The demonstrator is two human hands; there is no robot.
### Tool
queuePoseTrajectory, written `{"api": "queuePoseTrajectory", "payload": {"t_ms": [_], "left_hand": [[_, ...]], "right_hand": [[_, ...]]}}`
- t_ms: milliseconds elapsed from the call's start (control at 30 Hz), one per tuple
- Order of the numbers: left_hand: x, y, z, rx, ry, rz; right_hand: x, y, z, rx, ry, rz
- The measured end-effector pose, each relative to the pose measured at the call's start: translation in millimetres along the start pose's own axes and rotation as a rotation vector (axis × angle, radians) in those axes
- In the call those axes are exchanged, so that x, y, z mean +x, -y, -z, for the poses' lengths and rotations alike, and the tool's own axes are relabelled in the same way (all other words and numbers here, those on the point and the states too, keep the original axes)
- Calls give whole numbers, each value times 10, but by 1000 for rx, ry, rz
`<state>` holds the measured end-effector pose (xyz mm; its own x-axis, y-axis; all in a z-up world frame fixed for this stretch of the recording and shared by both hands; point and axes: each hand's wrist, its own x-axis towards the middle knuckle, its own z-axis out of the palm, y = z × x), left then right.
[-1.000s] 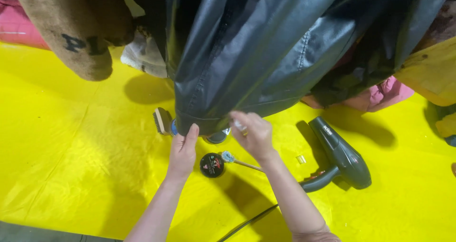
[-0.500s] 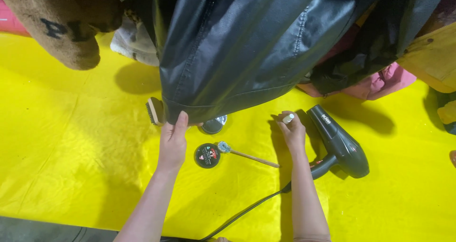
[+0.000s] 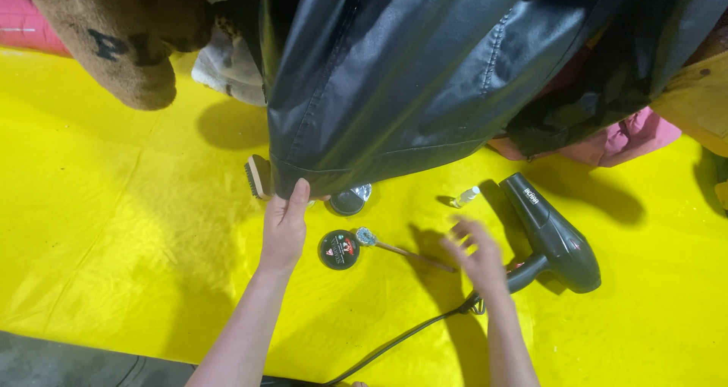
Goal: Cleaning and treating a leather jacket sleeve using a small brush and a hairdryer for drying.
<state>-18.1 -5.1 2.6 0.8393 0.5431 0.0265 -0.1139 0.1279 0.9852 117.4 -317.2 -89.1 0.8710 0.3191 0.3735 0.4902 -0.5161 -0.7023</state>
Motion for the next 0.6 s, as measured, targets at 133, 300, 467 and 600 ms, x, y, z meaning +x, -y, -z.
{"api": "queuePoseTrajectory", "payload": {"t_ms": [133, 300, 467, 600], "left_hand": [[62, 216, 14, 77, -18, -33], [95, 529, 103, 115, -47, -60], [0, 172, 37, 141, -58, -57], [-20, 171, -40, 90, -37, -49]], "right_hand": [[-379, -398, -353, -272, 358, 136], [-230, -413, -161, -239, 452, 197], [321, 99, 318, 178, 506, 132], [862, 456, 399, 209, 72, 371]]}}
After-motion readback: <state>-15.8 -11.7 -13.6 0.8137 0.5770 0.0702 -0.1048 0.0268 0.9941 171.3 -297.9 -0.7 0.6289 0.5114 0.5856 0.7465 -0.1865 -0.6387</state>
